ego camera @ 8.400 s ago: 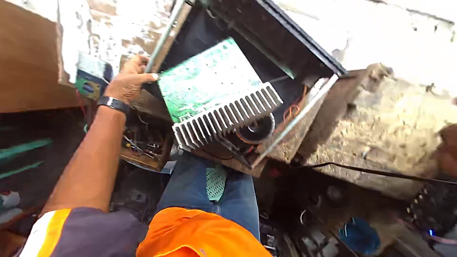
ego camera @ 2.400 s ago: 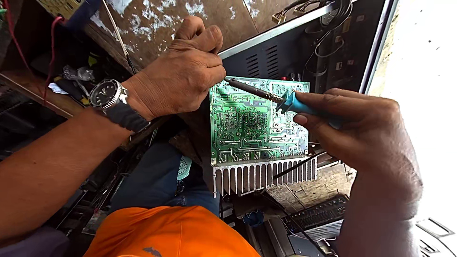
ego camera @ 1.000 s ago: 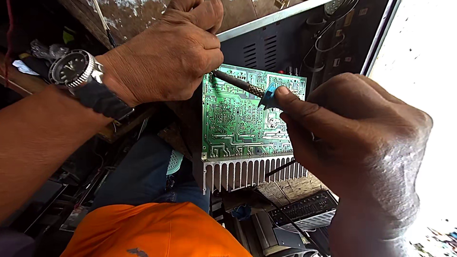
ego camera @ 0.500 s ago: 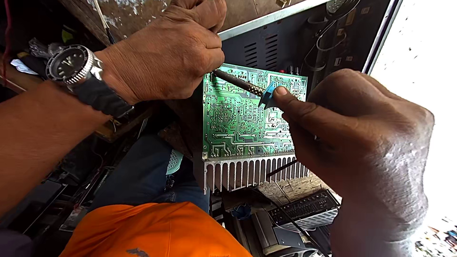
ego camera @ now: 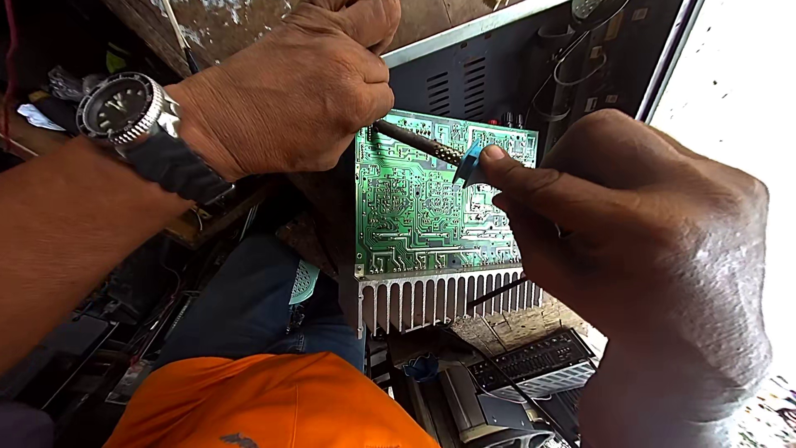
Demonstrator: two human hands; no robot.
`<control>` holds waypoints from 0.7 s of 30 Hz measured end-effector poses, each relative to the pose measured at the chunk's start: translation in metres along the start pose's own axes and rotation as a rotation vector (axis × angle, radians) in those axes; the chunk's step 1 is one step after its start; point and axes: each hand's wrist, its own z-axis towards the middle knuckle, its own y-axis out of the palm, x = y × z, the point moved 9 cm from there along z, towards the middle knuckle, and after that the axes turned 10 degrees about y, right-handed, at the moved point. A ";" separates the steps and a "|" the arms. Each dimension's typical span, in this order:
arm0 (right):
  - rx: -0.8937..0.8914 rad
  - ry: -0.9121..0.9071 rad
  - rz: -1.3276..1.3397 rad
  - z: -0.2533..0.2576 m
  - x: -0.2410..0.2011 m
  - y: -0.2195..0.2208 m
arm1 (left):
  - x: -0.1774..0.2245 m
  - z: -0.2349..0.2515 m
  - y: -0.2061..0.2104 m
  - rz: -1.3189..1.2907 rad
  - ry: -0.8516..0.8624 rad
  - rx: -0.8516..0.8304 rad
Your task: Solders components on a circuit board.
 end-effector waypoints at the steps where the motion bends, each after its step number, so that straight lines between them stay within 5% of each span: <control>1: -0.007 0.004 0.011 0.001 0.001 0.000 | 0.000 0.000 0.000 0.002 -0.001 -0.006; 21: 0.003 -0.026 -0.009 0.003 -0.001 0.001 | 0.000 0.004 0.002 0.007 0.000 -0.045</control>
